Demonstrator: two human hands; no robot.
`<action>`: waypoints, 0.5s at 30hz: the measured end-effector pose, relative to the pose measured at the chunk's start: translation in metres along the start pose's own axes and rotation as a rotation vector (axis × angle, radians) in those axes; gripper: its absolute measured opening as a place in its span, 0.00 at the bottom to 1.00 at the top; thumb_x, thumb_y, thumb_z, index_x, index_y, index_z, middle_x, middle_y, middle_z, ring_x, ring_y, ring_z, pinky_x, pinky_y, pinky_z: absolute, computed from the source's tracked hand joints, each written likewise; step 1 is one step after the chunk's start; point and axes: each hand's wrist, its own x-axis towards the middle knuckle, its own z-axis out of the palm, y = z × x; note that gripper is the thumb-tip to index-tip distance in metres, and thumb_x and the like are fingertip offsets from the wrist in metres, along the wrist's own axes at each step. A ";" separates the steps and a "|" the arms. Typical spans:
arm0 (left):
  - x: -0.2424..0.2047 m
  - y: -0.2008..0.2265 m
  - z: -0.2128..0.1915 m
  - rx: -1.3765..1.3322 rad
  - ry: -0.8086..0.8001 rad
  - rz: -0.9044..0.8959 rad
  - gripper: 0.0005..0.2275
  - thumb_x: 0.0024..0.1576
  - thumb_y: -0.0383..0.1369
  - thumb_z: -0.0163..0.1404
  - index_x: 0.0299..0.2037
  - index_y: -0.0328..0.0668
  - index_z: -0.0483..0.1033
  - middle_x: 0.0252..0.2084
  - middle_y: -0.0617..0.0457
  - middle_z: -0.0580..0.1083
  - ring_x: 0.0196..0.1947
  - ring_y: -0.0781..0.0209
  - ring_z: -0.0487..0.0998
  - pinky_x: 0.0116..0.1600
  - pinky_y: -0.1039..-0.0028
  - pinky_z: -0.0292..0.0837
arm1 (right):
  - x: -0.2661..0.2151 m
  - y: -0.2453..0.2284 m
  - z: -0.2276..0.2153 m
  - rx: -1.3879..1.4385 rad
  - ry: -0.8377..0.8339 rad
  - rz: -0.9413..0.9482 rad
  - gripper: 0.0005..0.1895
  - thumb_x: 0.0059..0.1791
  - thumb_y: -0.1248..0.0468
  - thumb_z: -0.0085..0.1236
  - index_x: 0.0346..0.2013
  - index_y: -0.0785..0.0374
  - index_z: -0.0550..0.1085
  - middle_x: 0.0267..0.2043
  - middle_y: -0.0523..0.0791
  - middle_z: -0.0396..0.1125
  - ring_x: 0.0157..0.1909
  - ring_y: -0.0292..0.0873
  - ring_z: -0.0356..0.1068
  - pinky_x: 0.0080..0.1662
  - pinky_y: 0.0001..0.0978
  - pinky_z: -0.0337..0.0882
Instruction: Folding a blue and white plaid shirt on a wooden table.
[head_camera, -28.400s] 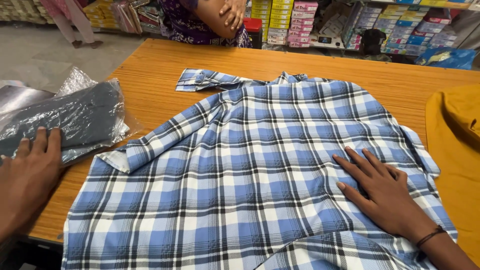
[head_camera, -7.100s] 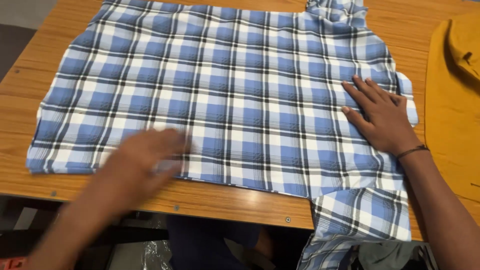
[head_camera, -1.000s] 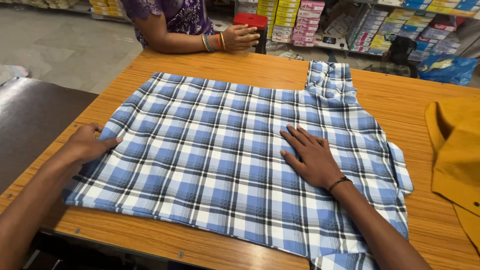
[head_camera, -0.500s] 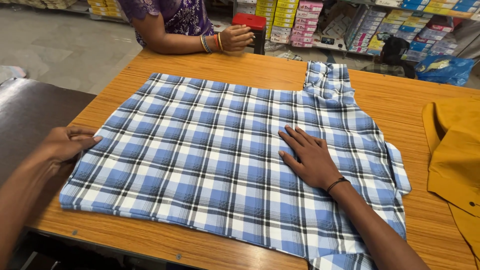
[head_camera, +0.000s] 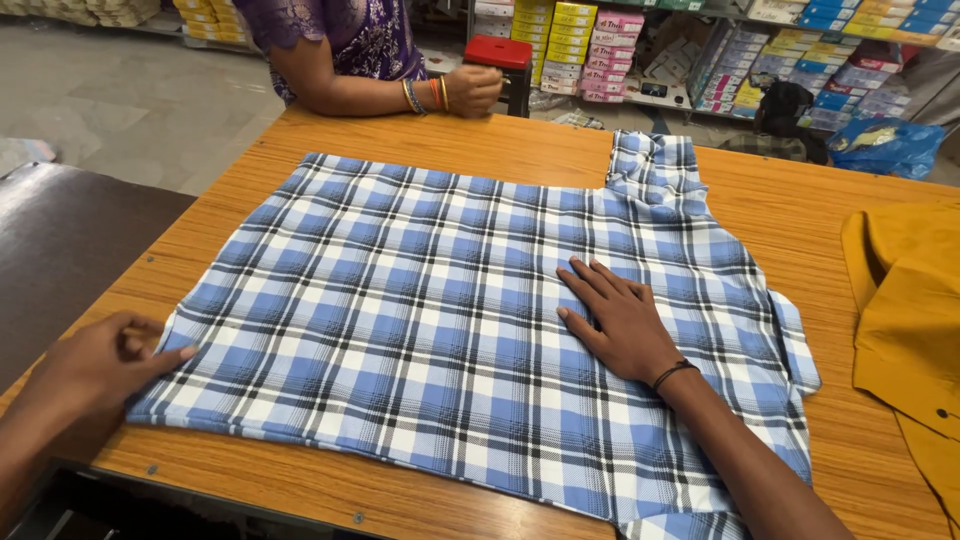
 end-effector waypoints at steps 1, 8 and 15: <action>0.003 -0.014 0.008 -0.044 0.021 0.027 0.30 0.50 0.53 0.65 0.51 0.32 0.80 0.30 0.45 0.78 0.28 0.54 0.83 0.36 0.64 0.82 | 0.000 0.000 0.000 -0.004 0.006 0.003 0.34 0.54 0.38 0.33 0.74 0.42 0.57 0.79 0.38 0.46 0.79 0.43 0.41 0.70 0.44 0.45; 0.018 -0.086 0.075 -0.449 0.022 -0.027 0.22 0.52 0.37 0.66 0.50 0.25 0.81 0.25 0.40 0.76 0.23 0.46 0.83 0.34 0.54 0.83 | -0.004 -0.002 -0.006 0.021 0.011 -0.025 0.34 0.55 0.40 0.34 0.74 0.45 0.57 0.79 0.41 0.47 0.80 0.44 0.41 0.70 0.44 0.43; 0.064 -0.152 0.124 -0.637 -0.027 0.244 0.13 0.57 0.30 0.60 0.49 0.31 0.78 0.39 0.39 0.80 0.34 0.54 0.88 0.44 0.60 0.82 | -0.004 -0.003 -0.006 0.017 -0.002 -0.011 0.34 0.55 0.39 0.34 0.74 0.45 0.57 0.79 0.40 0.47 0.80 0.44 0.41 0.70 0.43 0.43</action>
